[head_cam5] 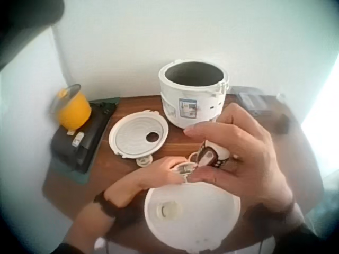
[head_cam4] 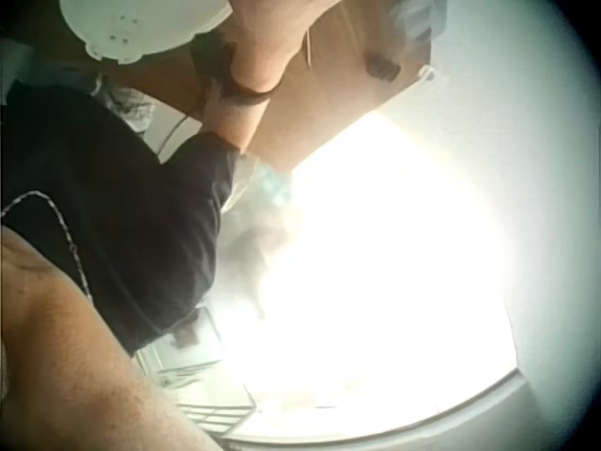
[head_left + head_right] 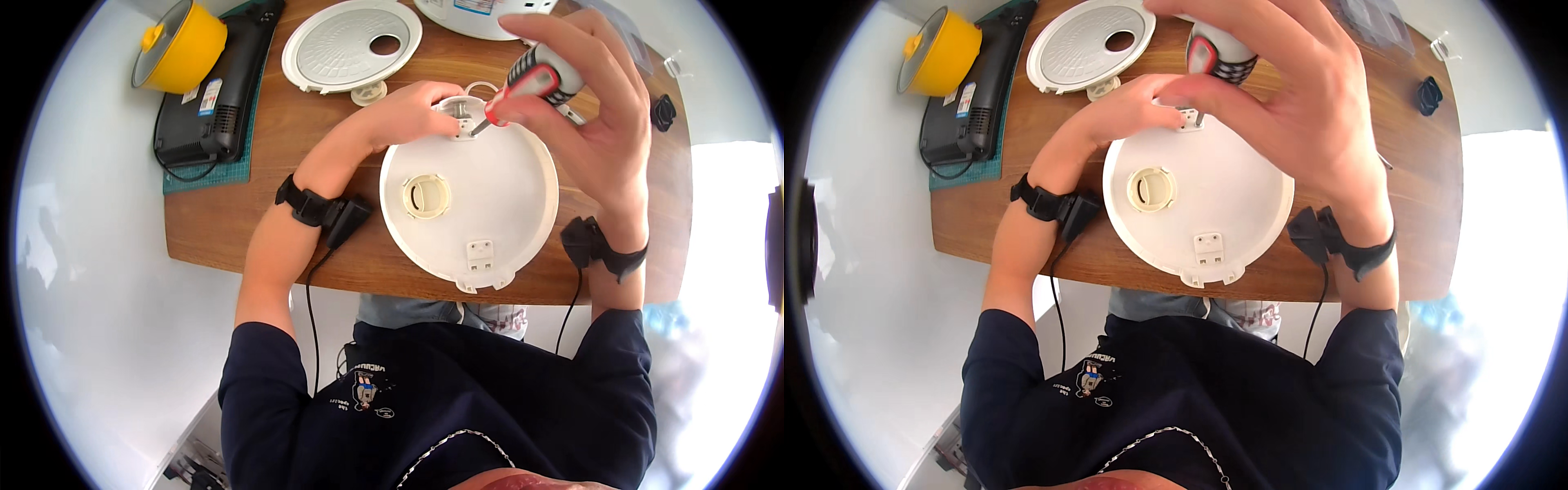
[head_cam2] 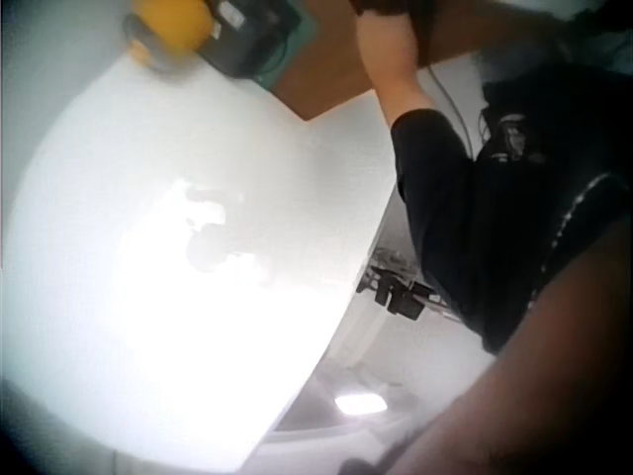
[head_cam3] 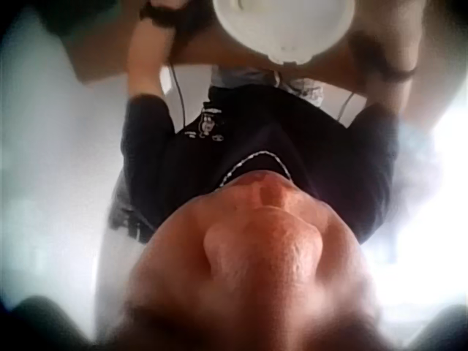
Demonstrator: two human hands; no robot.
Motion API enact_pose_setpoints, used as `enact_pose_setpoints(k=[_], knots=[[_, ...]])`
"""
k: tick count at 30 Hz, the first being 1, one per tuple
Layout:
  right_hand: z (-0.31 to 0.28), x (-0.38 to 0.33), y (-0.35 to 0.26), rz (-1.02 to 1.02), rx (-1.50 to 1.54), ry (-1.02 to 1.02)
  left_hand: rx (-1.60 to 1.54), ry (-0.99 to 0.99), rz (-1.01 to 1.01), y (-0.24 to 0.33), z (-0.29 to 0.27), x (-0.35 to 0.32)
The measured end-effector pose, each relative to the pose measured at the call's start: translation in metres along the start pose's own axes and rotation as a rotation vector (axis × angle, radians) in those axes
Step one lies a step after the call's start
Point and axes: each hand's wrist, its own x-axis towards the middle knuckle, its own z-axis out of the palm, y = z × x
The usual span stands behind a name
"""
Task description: The person assembles a white plastic appliance, likely a rice cooker, by attaching a circular base plate and securing internal components with screws. They use a screwdriver to fasten parts and handle various plastic pieces on a wooden table.
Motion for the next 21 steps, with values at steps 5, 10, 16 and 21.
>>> enact_pose_setpoints(k=[5, 10, 16, 21], knots=[[0.037, -0.007, 0.014, -0.048, 0.193, 0.222, -0.029, 0.051, -0.037, 0.005, 0.005, -0.007], [0.016, -0.004, 0.011, -0.135, 0.206, 0.069, 0.002, 0.067, 0.03, 0.018, 0.01, -0.011], [0.024, 0.0, 0.025, -0.312, 0.542, 0.176, -0.049, 0.063, -0.067, 0.015, 0.005, -0.015], [0.009, -0.004, 0.023, -0.133, 0.297, 0.12, 0.002, 0.078, 0.017, 0.022, 0.009, -0.015]])
